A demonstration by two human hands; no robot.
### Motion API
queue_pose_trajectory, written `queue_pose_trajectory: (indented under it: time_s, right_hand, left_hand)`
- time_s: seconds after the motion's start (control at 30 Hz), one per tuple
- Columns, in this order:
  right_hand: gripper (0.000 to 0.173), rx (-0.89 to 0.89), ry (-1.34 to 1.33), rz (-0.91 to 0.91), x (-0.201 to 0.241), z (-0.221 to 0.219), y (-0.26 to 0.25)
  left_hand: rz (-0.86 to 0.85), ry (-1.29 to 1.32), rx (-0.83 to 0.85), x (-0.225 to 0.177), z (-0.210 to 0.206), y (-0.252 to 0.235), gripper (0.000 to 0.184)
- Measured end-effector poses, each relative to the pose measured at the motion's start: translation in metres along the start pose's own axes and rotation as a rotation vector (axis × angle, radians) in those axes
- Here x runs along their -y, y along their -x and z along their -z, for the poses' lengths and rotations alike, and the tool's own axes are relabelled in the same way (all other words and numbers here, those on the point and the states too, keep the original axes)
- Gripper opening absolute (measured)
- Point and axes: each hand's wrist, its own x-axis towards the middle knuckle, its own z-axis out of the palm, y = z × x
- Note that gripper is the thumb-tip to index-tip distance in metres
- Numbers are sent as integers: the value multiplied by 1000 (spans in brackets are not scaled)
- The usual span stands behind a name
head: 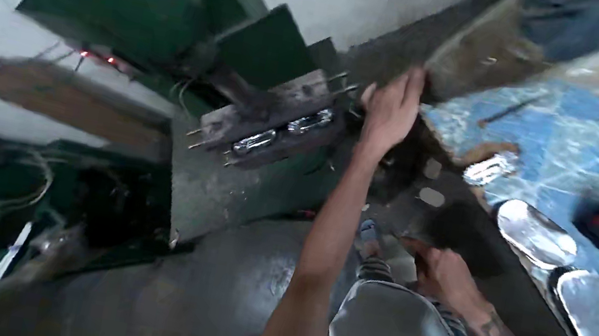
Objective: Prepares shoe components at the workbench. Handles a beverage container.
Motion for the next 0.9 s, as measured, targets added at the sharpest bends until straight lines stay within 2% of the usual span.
queue_pose_trajectory:
  time_s: [0.07,0.13,0.17,0.2,0.23,0.3,0.37,0.43,0.47,0.53,0.6,0.63,0.7,0.73,0.77,0.83,0.9]
  right_hand:
    - [41,74,77,-24,17,-4,-21]
    - [43,166,150,2,38,-8,-44]
    - [44,203,194,36,51,-10,-54]
    - [45,202,245,86,66,-12,-63]
    - [47,125,296,163,83,-14,-71]
    - [45,-259,356,465,109,-20,-92]
    - [44,-510,396,743,130,-9,-133]
    - [47,-533,470,842,141,9,-181]
    - [49,-525,498,834,145,19,-207]
    - [50,-512,541,727,155,22,-243]
    - [54,-476,548,609,187,3,-249]
    - [56,-464,526,581,211,-13,-248]
    - [51,-446,465,563,261,-52,-249]
    - [45,-371,429,541,285,-67,-250]
    - [42,-256,396,513,304,-75,-251]
    - [40,-72,365,526,318,-67,-253]
    - [36,8,405,597,297,-43,-237]
  left_hand:
    - [171,-263,75,49,31,18,50]
    - [300,-421,65,126,44,27,51]
    - [323,-462,80,156,50,37,51]
    - [307,-492,75,170,61,52,44]
    - [272,-520,49,170,80,69,34]
    - [283,-492,158,165,133,102,25]
    - [335,-482,322,210,164,105,24]
    - [257,-471,328,263,170,114,21]
    - [183,-488,233,269,172,122,21]
    - [101,-514,47,251,169,147,21]
    - [118,-435,40,223,147,185,25]
    - [164,-336,87,211,127,205,29]
    - [329,-30,308,192,80,241,45]
    - [376,114,435,186,55,258,49]
    - [403,196,560,175,35,271,45]
    - [356,249,687,163,8,294,33]
    - [336,345,731,167,8,304,33]
